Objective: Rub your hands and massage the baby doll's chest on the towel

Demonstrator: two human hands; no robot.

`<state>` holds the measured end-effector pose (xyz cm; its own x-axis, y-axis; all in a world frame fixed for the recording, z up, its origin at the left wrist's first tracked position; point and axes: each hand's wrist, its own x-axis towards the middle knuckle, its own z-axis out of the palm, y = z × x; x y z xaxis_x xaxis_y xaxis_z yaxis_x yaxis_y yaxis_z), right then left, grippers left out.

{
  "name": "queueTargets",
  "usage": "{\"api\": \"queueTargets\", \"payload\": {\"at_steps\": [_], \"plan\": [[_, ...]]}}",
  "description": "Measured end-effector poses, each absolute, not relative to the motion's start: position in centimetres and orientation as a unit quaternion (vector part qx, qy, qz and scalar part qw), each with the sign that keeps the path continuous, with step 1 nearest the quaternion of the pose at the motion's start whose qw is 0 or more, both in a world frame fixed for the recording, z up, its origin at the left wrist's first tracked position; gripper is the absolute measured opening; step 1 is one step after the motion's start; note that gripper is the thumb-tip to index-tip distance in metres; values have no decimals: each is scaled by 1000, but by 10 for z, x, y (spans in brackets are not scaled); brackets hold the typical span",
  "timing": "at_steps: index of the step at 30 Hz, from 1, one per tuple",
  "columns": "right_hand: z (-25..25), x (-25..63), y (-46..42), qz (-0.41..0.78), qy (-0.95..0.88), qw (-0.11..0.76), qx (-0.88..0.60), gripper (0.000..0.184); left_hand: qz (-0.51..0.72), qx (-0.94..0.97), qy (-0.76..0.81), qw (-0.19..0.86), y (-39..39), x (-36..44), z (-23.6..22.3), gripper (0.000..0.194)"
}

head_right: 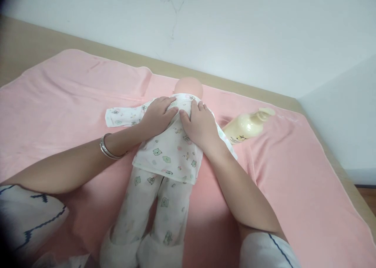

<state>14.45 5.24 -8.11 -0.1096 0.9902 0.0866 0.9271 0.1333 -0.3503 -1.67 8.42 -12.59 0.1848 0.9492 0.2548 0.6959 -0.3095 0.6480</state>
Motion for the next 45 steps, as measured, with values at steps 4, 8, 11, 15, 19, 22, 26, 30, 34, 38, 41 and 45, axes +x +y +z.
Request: {"api": "queueTargets", "payload": {"at_steps": [4,8,11,15,19,22,26,30,34,38,41,45], "plan": [[-53,149,31,79,-762,209,-608,53,342,724,562,208,80,-18,-126,47],[-54,146,21,-4,-742,290,-605,56,363,707,562,228,79,-18,-126,46],[-79,139,34,-4,-741,264,-617,58,372,702,560,233,81,-18,-127,45],[-92,138,46,56,-760,212,-611,51,377,705,558,224,82,-18,-130,46],[-77,142,34,14,-742,294,-602,54,372,710,556,222,82,-18,-131,46],[-81,139,32,-5,-739,292,-608,56,369,711,557,219,82,-18,-130,46],[-96,136,41,62,-754,208,-620,60,368,717,553,210,82,-18,-128,46],[-84,140,35,43,-744,251,-618,67,359,715,559,217,81,-18,-127,47],[-79,133,29,3,-737,247,-629,68,364,717,554,217,82,-19,-129,46],[-85,130,37,72,-754,152,-635,63,380,714,549,210,83,-19,-133,45],[-78,138,35,76,-739,232,-627,64,386,709,550,214,83,-19,-134,44],[-75,139,25,3,-725,343,-598,65,391,702,553,219,82,-18,-133,42]]}}
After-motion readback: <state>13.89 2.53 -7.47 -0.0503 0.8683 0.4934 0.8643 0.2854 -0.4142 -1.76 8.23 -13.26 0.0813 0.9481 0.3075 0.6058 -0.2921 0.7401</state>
